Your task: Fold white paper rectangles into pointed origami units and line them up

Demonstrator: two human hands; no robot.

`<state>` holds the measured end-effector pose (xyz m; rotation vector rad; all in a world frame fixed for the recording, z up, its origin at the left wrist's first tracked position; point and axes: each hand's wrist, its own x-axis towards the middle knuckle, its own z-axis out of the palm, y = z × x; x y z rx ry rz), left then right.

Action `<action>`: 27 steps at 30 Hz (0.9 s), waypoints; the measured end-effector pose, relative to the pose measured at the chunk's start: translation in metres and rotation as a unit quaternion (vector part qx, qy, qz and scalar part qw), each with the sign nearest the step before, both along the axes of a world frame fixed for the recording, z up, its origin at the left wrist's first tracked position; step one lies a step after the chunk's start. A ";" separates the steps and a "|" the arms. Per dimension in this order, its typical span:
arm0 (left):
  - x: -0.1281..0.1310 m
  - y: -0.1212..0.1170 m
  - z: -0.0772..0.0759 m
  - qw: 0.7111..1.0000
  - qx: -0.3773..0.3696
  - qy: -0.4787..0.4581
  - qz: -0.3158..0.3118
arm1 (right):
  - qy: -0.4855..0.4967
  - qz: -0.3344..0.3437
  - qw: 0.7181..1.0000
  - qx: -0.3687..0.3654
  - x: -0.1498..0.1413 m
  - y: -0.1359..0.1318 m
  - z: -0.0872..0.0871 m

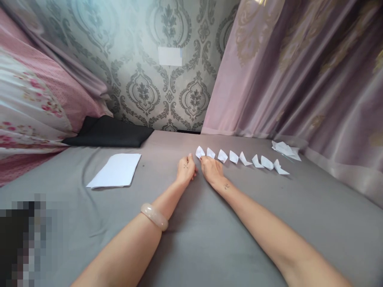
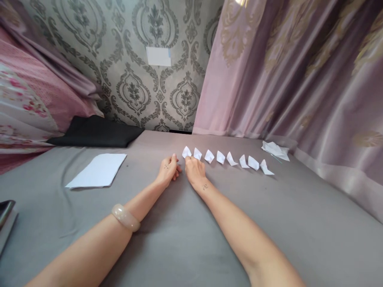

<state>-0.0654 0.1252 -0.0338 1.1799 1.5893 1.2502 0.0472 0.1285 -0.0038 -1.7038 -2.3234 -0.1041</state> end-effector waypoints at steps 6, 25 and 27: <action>0.001 -0.003 0.005 1.000 -0.004 0.001 -0.001 | 0.020 -0.010 1.000 0.006 0.002 -0.003 -0.004; 0.001 -0.004 0.008 1.000 -0.009 0.021 -0.004 | -0.033 0.031 0.999 0.004 -0.002 0.003 -0.008; 0.001 -0.005 0.008 1.000 -0.009 0.022 -0.004 | -0.036 0.026 0.999 0.005 -0.002 0.005 -0.009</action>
